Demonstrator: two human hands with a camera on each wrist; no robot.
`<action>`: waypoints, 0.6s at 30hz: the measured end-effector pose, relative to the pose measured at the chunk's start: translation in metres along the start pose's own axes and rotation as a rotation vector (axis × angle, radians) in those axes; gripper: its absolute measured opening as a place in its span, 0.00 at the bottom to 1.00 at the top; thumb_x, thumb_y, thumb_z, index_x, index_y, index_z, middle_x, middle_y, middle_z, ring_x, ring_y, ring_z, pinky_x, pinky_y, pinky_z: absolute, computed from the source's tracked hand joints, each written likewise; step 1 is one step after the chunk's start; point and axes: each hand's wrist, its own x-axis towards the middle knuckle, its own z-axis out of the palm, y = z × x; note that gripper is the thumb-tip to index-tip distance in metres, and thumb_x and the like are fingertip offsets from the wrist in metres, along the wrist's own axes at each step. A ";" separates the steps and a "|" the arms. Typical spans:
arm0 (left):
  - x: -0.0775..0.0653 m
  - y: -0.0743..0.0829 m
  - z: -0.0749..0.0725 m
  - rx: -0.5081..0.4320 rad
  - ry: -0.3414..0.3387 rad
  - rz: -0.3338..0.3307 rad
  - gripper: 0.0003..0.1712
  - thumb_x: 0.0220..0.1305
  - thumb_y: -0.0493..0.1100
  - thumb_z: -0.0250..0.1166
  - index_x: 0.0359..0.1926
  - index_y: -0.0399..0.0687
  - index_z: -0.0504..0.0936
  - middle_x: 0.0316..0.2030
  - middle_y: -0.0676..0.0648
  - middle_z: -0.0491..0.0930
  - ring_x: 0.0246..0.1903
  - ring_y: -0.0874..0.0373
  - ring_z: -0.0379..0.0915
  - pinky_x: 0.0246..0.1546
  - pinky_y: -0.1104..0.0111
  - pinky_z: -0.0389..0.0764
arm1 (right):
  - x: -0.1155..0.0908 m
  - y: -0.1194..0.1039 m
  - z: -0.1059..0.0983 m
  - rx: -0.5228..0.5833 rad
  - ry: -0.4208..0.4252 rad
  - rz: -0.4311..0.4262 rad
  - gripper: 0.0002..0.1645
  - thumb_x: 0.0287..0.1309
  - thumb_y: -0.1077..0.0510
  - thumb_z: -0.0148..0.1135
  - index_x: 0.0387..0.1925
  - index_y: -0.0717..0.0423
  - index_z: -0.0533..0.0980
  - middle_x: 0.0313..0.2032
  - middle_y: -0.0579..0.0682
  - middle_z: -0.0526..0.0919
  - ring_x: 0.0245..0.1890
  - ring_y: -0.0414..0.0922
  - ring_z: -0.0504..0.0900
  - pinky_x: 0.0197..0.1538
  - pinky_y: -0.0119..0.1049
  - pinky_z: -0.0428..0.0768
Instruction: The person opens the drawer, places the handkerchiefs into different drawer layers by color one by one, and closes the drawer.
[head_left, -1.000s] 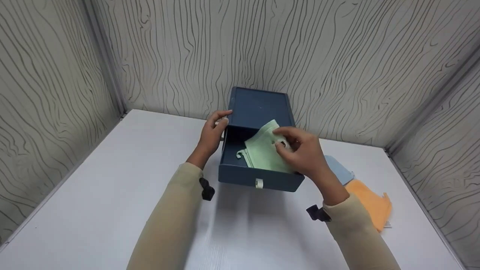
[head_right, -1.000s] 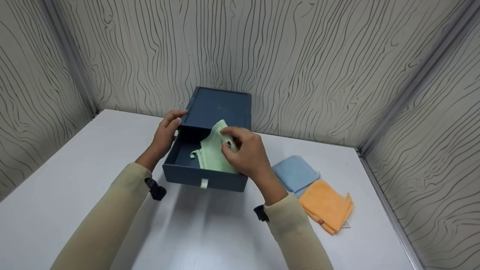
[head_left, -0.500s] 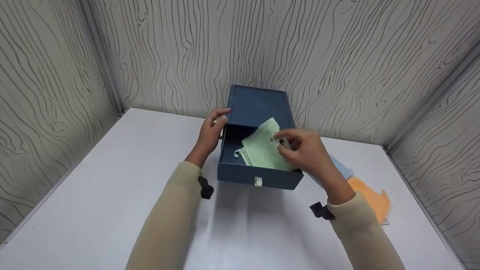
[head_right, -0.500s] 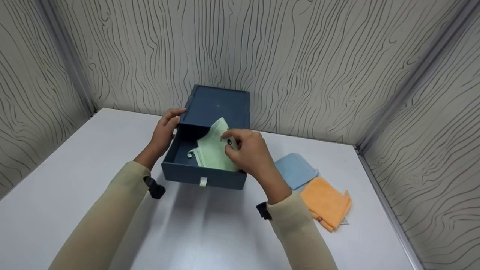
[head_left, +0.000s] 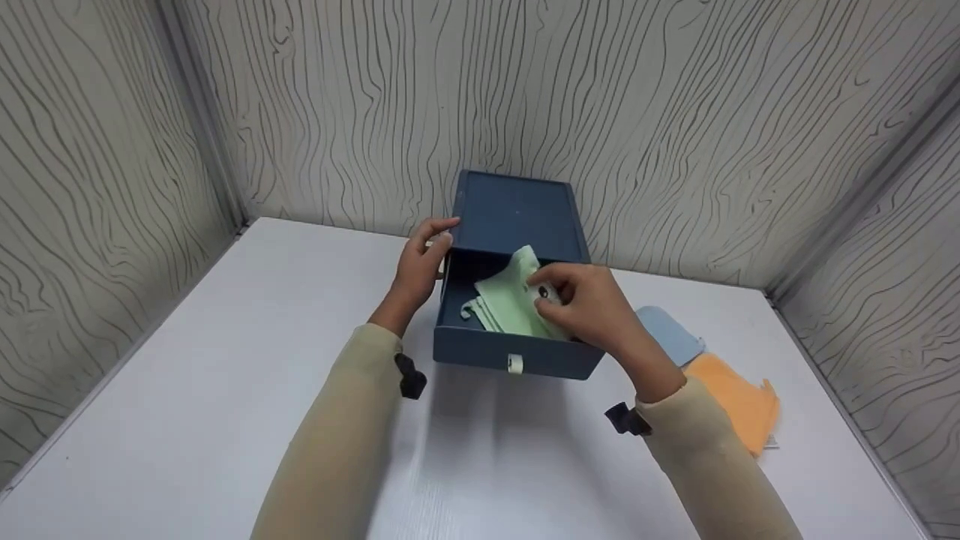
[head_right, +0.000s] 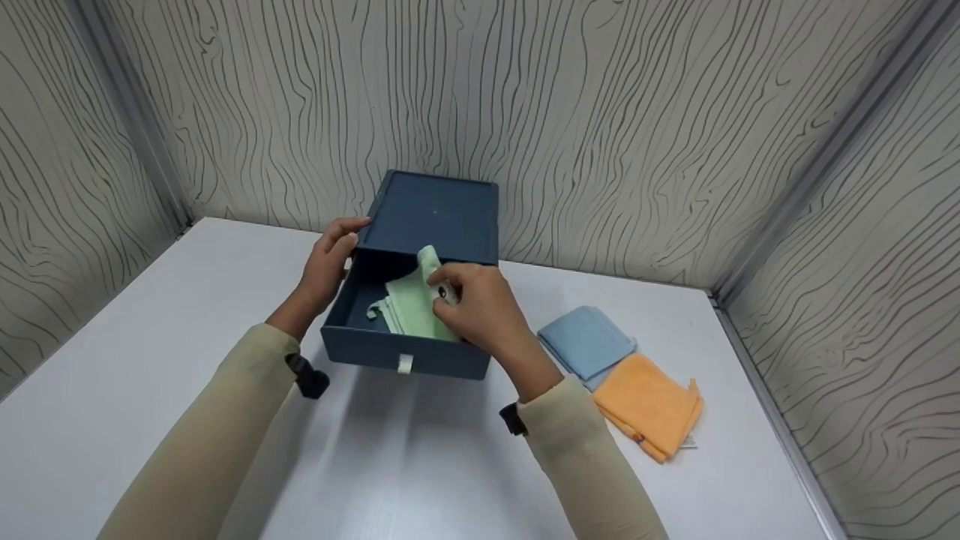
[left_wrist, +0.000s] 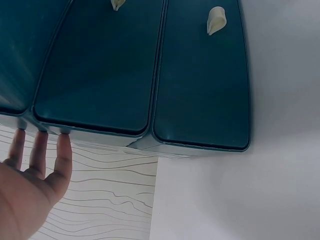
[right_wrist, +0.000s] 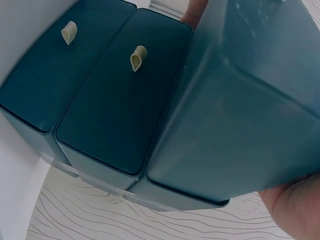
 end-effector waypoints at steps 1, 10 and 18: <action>0.000 0.000 0.000 0.001 -0.001 -0.002 0.21 0.73 0.48 0.48 0.62 0.55 0.73 0.63 0.48 0.67 0.41 0.54 0.72 0.40 0.55 0.80 | 0.001 0.001 0.001 -0.003 -0.009 0.008 0.13 0.55 0.62 0.64 0.42 0.50 0.85 0.22 0.44 0.78 0.20 0.39 0.67 0.27 0.33 0.68; 0.000 0.001 -0.001 0.022 -0.003 0.007 0.21 0.73 0.48 0.47 0.63 0.54 0.73 0.64 0.48 0.67 0.40 0.56 0.69 0.36 0.59 0.78 | 0.008 0.001 0.002 -0.074 -0.089 0.084 0.15 0.53 0.61 0.62 0.43 0.50 0.85 0.28 0.47 0.82 0.25 0.41 0.69 0.31 0.36 0.68; -0.001 0.000 -0.001 0.011 -0.002 0.015 0.21 0.74 0.48 0.47 0.63 0.52 0.73 0.63 0.48 0.68 0.38 0.57 0.69 0.35 0.58 0.78 | 0.013 -0.002 0.003 -0.107 -0.160 0.096 0.16 0.55 0.61 0.61 0.45 0.49 0.85 0.27 0.47 0.80 0.25 0.42 0.65 0.32 0.39 0.64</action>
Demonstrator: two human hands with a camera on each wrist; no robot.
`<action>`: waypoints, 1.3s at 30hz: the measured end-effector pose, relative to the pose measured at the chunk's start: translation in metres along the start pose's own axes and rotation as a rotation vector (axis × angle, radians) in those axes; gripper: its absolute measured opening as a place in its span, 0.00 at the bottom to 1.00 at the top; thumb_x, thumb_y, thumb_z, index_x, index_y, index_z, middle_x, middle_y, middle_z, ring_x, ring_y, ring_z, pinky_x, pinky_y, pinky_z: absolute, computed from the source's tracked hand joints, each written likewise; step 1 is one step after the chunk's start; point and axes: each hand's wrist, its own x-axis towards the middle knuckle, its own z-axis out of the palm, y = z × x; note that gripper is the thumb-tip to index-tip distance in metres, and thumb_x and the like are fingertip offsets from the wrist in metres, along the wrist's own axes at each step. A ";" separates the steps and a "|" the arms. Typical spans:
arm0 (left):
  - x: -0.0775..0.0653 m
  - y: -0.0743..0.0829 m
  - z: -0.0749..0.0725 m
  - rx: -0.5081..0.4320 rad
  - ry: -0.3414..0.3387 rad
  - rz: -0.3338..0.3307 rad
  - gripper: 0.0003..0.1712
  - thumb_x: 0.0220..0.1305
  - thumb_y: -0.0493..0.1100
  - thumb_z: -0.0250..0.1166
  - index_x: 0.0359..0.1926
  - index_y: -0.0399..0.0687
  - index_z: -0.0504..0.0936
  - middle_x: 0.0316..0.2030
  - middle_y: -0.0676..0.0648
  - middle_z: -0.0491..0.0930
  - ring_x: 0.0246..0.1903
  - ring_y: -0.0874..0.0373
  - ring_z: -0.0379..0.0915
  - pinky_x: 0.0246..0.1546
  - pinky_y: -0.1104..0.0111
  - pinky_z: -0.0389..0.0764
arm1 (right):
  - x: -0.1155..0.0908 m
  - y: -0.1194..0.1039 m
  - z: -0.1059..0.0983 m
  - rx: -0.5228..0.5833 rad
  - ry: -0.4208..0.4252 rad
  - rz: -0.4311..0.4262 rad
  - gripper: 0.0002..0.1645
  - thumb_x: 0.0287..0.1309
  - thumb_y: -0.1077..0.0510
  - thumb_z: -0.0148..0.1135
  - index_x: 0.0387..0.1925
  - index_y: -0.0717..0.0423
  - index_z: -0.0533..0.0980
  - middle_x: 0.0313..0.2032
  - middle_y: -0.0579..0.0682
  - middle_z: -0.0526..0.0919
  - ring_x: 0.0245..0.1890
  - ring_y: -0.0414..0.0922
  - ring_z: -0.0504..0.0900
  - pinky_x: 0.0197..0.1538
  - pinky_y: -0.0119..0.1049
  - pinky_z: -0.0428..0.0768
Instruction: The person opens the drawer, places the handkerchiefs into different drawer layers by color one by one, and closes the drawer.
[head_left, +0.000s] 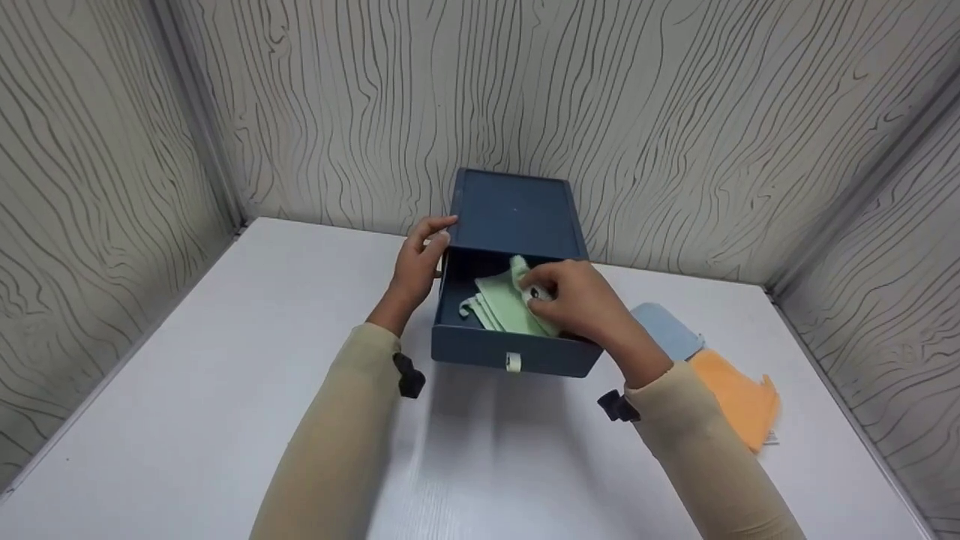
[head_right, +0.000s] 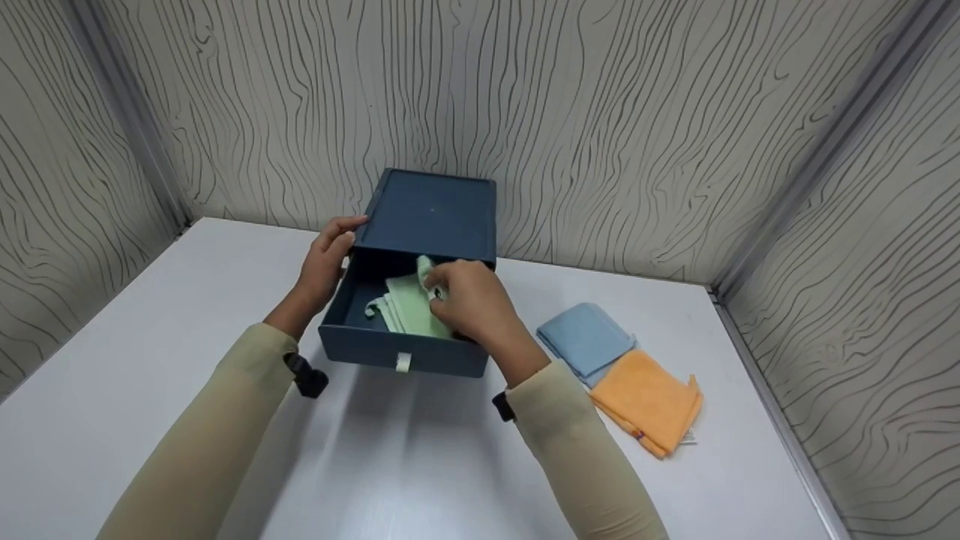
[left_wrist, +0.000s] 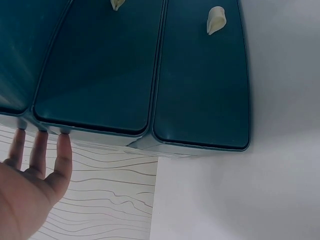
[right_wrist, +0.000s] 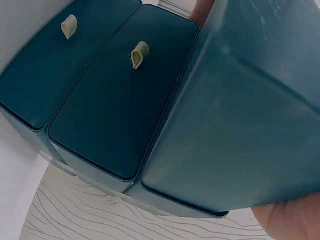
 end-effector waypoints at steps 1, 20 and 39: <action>0.000 0.000 0.000 0.000 0.000 -0.001 0.21 0.74 0.48 0.47 0.63 0.52 0.73 0.63 0.48 0.68 0.38 0.57 0.69 0.35 0.59 0.78 | 0.000 0.000 0.000 -0.002 -0.006 0.001 0.16 0.55 0.60 0.61 0.45 0.49 0.85 0.28 0.47 0.80 0.26 0.42 0.65 0.32 0.39 0.64; 0.001 0.004 0.001 -0.011 -0.018 -0.012 0.21 0.73 0.48 0.48 0.63 0.54 0.72 0.63 0.48 0.66 0.44 0.51 0.72 0.41 0.55 0.80 | -0.017 -0.003 -0.036 -0.116 0.009 -0.086 0.13 0.56 0.56 0.64 0.44 0.49 0.83 0.35 0.48 0.80 0.31 0.43 0.73 0.35 0.38 0.71; -0.001 -0.001 0.000 0.002 0.006 -0.013 0.21 0.73 0.49 0.47 0.63 0.55 0.72 0.64 0.50 0.66 0.45 0.53 0.69 0.40 0.57 0.78 | -0.015 0.016 -0.024 -0.209 0.017 -0.120 0.08 0.51 0.54 0.66 0.34 0.46 0.87 0.25 0.41 0.84 0.29 0.44 0.67 0.36 0.38 0.61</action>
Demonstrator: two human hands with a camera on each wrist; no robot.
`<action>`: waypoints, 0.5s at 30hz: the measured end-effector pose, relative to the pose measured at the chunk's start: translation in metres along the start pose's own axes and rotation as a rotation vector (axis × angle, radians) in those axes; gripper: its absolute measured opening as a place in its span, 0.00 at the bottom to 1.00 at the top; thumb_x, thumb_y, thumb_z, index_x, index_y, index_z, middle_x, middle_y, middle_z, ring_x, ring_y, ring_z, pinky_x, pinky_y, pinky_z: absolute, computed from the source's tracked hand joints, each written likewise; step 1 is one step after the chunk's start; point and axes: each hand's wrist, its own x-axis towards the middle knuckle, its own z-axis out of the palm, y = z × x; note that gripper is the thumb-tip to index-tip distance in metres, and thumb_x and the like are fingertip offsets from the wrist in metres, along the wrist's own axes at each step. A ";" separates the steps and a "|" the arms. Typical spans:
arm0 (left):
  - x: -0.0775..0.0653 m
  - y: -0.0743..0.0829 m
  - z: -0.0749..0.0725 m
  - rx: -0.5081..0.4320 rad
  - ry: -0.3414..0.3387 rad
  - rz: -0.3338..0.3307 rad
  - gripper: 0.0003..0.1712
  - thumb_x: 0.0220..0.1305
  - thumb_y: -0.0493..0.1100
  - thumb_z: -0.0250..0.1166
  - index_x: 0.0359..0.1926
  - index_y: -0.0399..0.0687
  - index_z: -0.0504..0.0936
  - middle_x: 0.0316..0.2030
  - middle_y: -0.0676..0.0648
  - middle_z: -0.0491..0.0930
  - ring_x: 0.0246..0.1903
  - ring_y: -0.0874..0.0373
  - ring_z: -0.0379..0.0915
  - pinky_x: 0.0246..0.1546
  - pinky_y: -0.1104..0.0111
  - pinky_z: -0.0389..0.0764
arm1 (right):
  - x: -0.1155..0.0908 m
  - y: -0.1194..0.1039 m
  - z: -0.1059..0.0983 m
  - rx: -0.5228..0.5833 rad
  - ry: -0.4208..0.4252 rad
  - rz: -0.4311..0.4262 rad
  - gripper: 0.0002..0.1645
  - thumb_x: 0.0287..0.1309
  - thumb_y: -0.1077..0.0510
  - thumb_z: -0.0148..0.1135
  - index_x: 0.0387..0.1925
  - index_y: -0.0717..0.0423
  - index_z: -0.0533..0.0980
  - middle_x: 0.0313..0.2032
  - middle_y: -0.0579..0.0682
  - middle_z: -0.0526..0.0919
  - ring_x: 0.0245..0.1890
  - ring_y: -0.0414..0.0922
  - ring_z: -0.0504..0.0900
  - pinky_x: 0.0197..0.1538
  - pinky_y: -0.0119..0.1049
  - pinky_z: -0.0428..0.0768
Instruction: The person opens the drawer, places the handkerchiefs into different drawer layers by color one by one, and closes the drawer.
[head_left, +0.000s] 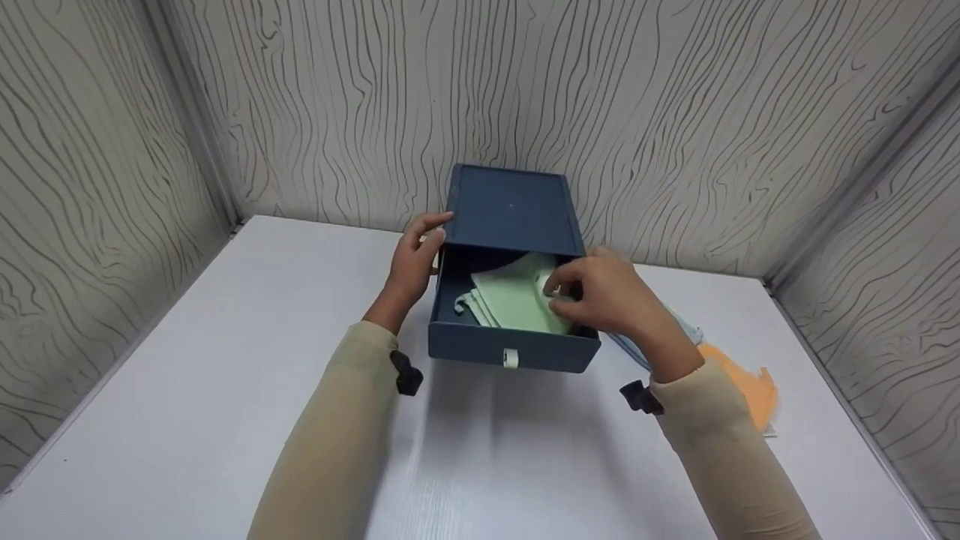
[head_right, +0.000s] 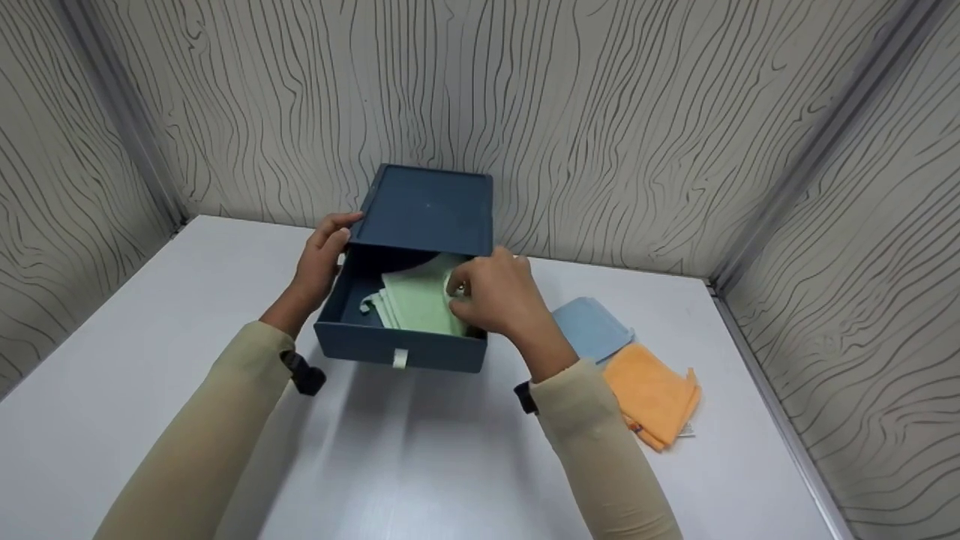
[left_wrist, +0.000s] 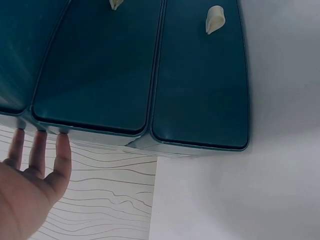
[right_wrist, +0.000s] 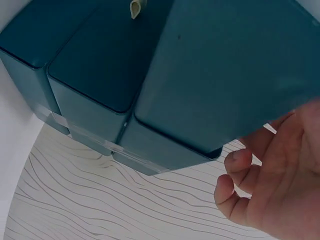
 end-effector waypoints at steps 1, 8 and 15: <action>0.000 0.000 0.000 -0.004 -0.001 0.003 0.21 0.74 0.49 0.47 0.63 0.55 0.72 0.65 0.50 0.66 0.45 0.52 0.70 0.41 0.56 0.78 | 0.000 0.001 0.001 -0.004 0.005 0.001 0.08 0.52 0.53 0.66 0.34 0.45 0.87 0.25 0.41 0.84 0.29 0.44 0.67 0.36 0.38 0.60; -0.001 -0.001 0.000 -0.002 0.000 0.019 0.21 0.73 0.48 0.47 0.63 0.54 0.73 0.64 0.49 0.66 0.44 0.52 0.71 0.40 0.54 0.79 | -0.006 0.000 -0.001 0.069 0.109 -0.022 0.09 0.54 0.53 0.65 0.37 0.45 0.86 0.32 0.44 0.83 0.32 0.47 0.72 0.41 0.44 0.67; -0.002 0.004 -0.001 -0.003 -0.013 0.013 0.22 0.74 0.47 0.46 0.64 0.52 0.72 0.66 0.48 0.65 0.44 0.53 0.71 0.39 0.57 0.79 | -0.015 -0.006 -0.005 0.136 0.166 -0.038 0.11 0.56 0.53 0.65 0.41 0.49 0.84 0.34 0.45 0.87 0.32 0.45 0.78 0.40 0.40 0.73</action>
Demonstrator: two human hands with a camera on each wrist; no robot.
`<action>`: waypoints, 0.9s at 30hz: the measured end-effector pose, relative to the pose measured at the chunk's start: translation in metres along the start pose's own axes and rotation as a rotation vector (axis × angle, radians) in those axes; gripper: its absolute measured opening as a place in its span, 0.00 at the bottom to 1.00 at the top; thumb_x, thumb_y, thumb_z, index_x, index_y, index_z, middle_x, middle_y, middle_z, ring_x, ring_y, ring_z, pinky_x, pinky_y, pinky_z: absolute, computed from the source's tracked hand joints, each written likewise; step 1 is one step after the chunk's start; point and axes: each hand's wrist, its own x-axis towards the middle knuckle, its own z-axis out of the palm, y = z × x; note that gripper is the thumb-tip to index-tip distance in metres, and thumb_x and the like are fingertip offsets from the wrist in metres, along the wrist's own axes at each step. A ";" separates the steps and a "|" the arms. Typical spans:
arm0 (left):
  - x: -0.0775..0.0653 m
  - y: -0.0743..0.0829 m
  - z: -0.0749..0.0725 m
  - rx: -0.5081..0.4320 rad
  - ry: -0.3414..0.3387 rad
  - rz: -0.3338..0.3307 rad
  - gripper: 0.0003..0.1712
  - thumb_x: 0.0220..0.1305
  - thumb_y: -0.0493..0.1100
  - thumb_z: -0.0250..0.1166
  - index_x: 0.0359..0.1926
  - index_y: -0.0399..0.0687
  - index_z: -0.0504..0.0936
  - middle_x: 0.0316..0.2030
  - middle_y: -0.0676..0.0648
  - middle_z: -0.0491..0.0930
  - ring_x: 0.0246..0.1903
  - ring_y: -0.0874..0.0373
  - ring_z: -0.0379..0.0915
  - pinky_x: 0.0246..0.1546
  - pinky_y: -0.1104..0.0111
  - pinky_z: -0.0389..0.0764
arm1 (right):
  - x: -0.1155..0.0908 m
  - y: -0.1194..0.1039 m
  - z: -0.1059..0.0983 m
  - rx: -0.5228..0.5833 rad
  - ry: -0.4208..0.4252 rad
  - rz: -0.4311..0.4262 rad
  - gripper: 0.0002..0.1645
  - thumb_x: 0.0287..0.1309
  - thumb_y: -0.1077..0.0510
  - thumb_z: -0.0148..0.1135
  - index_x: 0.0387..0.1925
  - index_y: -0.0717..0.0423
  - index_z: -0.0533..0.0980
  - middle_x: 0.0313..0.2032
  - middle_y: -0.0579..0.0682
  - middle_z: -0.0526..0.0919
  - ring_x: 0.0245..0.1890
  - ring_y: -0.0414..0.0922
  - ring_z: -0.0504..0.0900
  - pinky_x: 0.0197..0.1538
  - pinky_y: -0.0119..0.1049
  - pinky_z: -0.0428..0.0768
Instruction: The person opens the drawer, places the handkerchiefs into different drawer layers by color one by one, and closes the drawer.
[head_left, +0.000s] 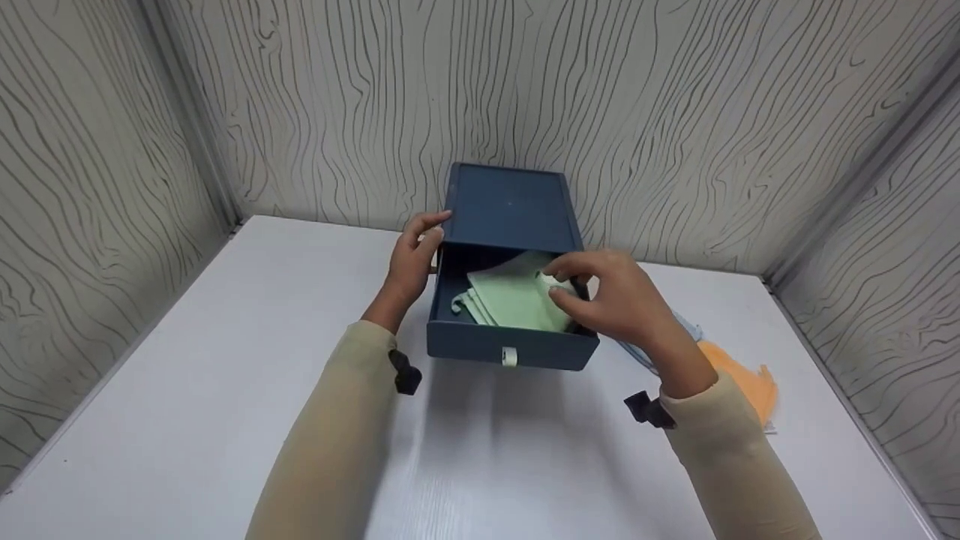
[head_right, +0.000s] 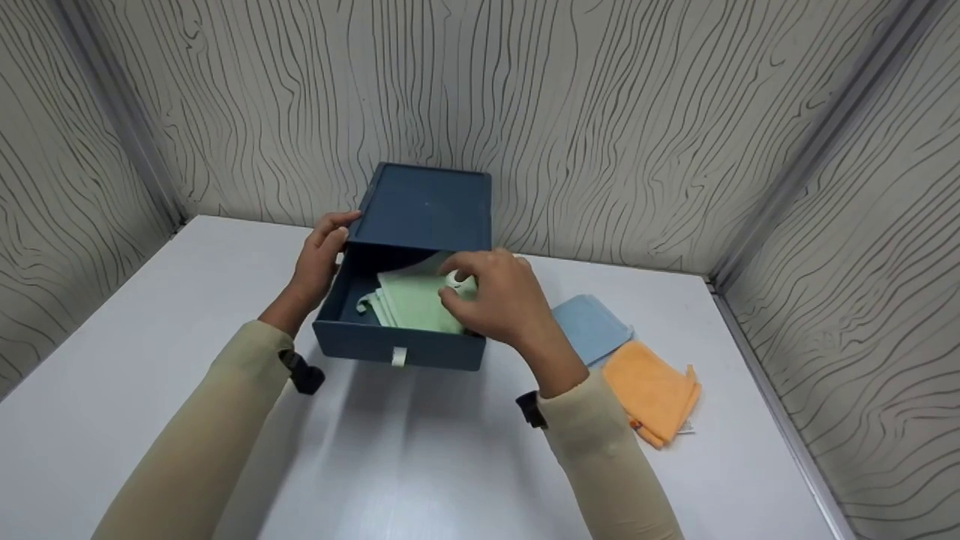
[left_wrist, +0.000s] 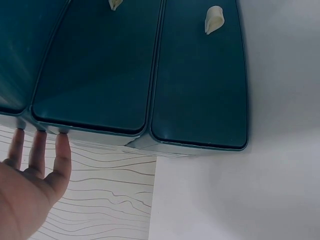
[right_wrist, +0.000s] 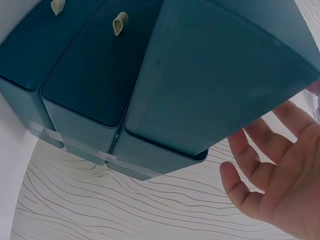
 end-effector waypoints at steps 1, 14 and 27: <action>0.002 -0.004 0.000 0.000 0.006 0.005 0.22 0.73 0.48 0.47 0.64 0.53 0.72 0.65 0.49 0.66 0.44 0.55 0.70 0.39 0.58 0.79 | -0.001 -0.001 0.000 -0.033 0.006 0.002 0.11 0.56 0.52 0.64 0.40 0.49 0.85 0.32 0.44 0.87 0.32 0.45 0.77 0.39 0.40 0.73; 0.002 -0.005 0.001 -0.013 0.008 0.006 0.21 0.74 0.48 0.47 0.64 0.53 0.72 0.65 0.49 0.66 0.46 0.53 0.68 0.38 0.58 0.77 | 0.001 0.010 0.012 -0.075 -0.092 0.042 0.09 0.55 0.48 0.64 0.31 0.44 0.86 0.21 0.40 0.83 0.24 0.38 0.76 0.35 0.37 0.72; 0.001 -0.005 0.001 -0.007 0.007 0.009 0.22 0.74 0.48 0.46 0.64 0.51 0.71 0.64 0.47 0.66 0.47 0.51 0.72 0.41 0.53 0.79 | -0.009 -0.003 0.000 0.062 -0.012 -0.033 0.11 0.54 0.52 0.66 0.39 0.48 0.85 0.35 0.42 0.86 0.30 0.41 0.76 0.40 0.39 0.72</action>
